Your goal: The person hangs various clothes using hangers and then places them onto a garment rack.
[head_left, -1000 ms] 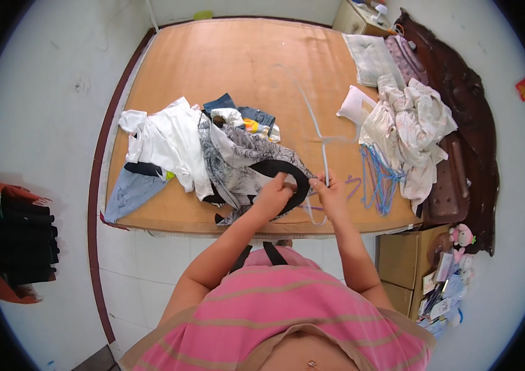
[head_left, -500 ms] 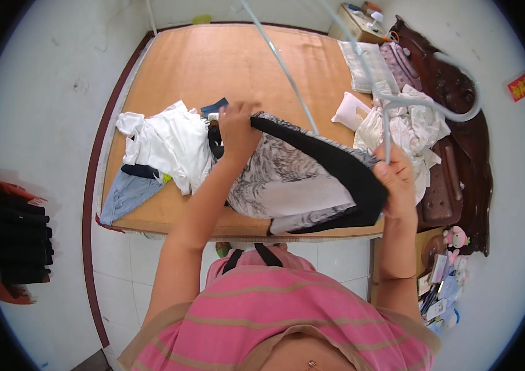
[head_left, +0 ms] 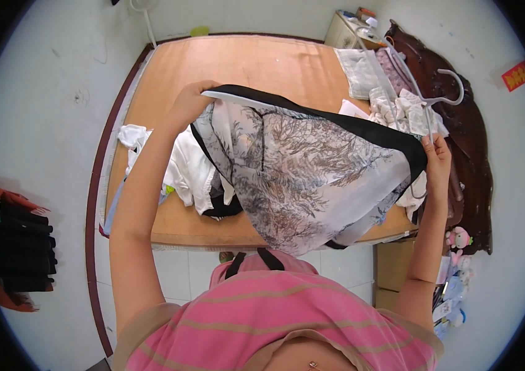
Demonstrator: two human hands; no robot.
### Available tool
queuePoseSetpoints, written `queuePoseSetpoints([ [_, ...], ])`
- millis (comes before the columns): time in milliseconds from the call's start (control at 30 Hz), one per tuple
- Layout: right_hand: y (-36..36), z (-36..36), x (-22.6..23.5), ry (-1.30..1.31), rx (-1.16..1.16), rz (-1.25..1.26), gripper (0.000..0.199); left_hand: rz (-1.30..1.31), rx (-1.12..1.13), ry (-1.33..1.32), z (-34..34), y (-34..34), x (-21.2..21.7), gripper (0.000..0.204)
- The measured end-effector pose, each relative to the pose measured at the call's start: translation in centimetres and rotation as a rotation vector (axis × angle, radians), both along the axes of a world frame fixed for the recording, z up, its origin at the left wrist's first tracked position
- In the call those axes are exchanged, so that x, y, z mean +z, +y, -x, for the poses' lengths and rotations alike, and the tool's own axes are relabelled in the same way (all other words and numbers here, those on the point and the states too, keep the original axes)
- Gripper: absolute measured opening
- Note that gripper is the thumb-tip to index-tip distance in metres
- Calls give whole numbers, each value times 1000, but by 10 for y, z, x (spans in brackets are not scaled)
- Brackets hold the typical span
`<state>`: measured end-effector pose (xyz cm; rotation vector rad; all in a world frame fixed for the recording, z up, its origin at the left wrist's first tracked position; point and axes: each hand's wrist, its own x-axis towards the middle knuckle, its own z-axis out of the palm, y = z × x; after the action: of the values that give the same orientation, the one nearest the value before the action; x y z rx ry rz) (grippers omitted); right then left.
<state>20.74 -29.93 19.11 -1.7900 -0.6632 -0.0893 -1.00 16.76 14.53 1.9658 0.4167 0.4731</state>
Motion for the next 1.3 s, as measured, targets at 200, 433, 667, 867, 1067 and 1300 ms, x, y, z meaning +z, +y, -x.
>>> queuePoseSetpoints([
  [200,30,45,-6,-14,-129,-284,16,71,-108,169,4,-38,46,32],
  [433,36,66,-43,30,-78,84,26,-125,-93,50,-16,-35,11,28],
  [667,77,135,-94,220,280,429,26,-219,-104,47,-17,-53,3,19],
  [867,148,145,-143,573,325,135,27,-522,-217,-113,-1,-85,24,13],
  [1067,154,135,-141,611,177,-102,30,-668,22,-351,39,-60,50,7],
  [1300,160,131,-107,654,224,-192,35,-609,-147,-119,80,-53,33,7],
])
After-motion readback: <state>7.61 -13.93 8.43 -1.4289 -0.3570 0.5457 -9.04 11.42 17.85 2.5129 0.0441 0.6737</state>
